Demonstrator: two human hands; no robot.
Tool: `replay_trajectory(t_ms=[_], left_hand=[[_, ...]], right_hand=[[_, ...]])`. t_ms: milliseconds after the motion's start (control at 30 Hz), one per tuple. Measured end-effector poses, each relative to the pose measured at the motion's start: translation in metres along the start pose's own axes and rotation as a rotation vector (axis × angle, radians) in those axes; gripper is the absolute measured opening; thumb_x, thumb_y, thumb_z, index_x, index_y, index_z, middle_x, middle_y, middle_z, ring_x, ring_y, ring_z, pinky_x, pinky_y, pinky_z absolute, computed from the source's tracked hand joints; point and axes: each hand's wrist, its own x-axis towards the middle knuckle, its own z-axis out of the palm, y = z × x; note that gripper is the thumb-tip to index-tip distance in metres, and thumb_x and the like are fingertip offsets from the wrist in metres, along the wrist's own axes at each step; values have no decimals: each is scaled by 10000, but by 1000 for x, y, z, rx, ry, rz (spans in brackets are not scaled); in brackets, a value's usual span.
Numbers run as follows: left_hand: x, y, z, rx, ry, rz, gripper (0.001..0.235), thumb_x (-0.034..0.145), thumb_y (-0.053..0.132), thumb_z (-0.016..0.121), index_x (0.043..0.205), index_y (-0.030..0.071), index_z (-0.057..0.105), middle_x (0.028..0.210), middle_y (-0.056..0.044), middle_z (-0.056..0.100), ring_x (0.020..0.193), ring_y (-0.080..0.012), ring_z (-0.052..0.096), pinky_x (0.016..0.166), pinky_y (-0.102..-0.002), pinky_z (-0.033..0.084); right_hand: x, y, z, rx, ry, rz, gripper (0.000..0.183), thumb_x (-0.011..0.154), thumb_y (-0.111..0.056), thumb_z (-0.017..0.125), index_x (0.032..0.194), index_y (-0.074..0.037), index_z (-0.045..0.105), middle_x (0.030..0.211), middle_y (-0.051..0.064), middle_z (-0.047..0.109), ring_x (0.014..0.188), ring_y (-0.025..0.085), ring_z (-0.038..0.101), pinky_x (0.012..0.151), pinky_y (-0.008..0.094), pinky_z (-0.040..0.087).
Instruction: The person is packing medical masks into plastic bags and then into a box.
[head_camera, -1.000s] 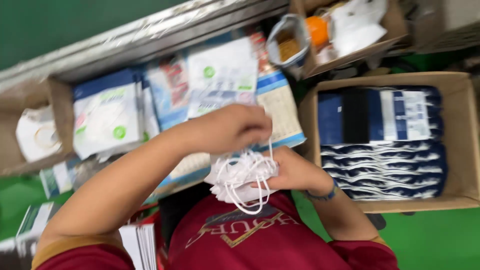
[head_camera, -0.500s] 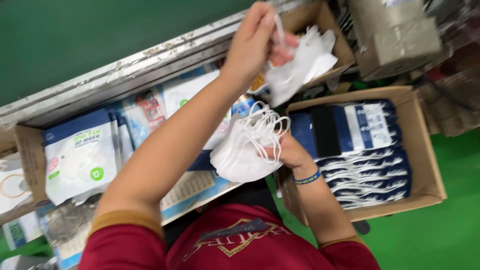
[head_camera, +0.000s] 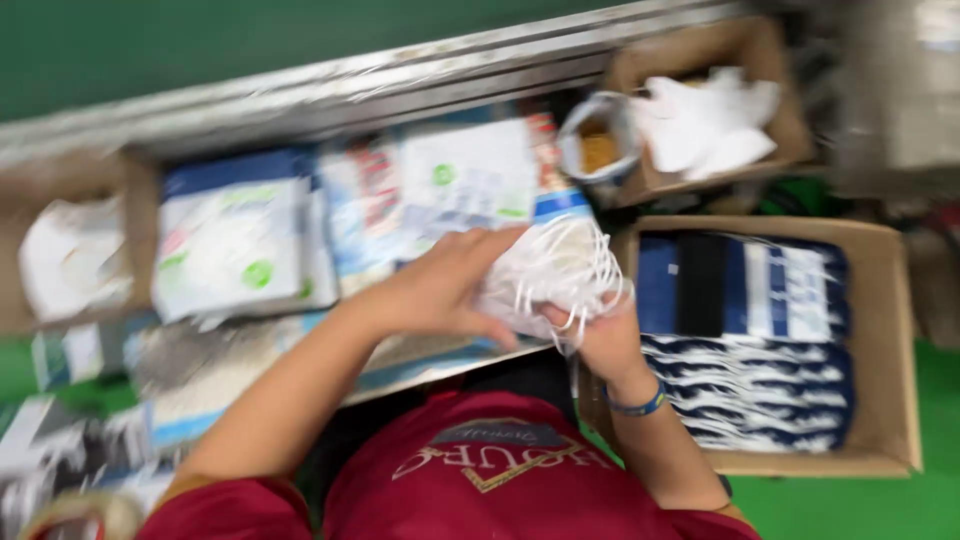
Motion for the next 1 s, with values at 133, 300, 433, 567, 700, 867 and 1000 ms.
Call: replay_trajectory(t_ms=[133,300,433,567,700,867,1000], left_hand=[[-100,-36,22,82,223,-87,991,670,406,883,1495,65,451,1389,-202,601,1309,-391,528,1120,-469,372],[-157,-108,69,83,504,-112,855,664,357,888,1380,61,527,1362,-200,604,1293,-404,536,1100,-484,388],[-176,-112,67,106,456,-207,600,726,354,870,1250,152,660,1229,-125,721,1205,-375,663,1086,-465,467],[-229,-57,-37,-236,500,-364,676,862,296,732,1479,171,487,1279,-144,672,1146,-308,662,973,-437,528],[-312,-124,-154,347,1116,-352,249,957,51,579,1164,105,707,1154,-114,722,1109,-292,685,961,-401,532],[-346,-262,-212,701,508,-903,293,818,91,652,1072,179,769,1203,-131,648,1105,-358,632,879,-483,509],[-349,-281,-205,1178,342,-940,231,807,216,662,996,215,795,1284,-77,636,1157,-310,605,819,-499,474]], right_hand=[[10,-20,78,-267,-227,-300,446,826,-123,887,1208,-63,666,1107,78,682,983,214,694,884,342,571],[31,8,138,-835,-410,-431,696,650,-259,902,1264,-28,671,967,185,620,881,399,619,783,441,504],[25,78,118,-720,-499,-267,474,725,-276,881,1056,-36,640,962,138,662,911,329,661,819,400,531],[20,93,87,-39,-480,-52,372,932,-222,728,1199,23,643,1063,126,696,930,269,673,824,343,543],[16,124,51,1059,-256,729,379,1137,-319,684,1214,49,631,977,153,692,778,236,660,605,274,559],[0,126,83,665,-257,742,415,1042,-362,656,1312,-49,613,950,127,717,653,229,669,479,312,521],[-6,117,97,661,-226,682,405,1024,-259,646,1353,-30,585,1073,111,722,743,231,697,567,353,554]])
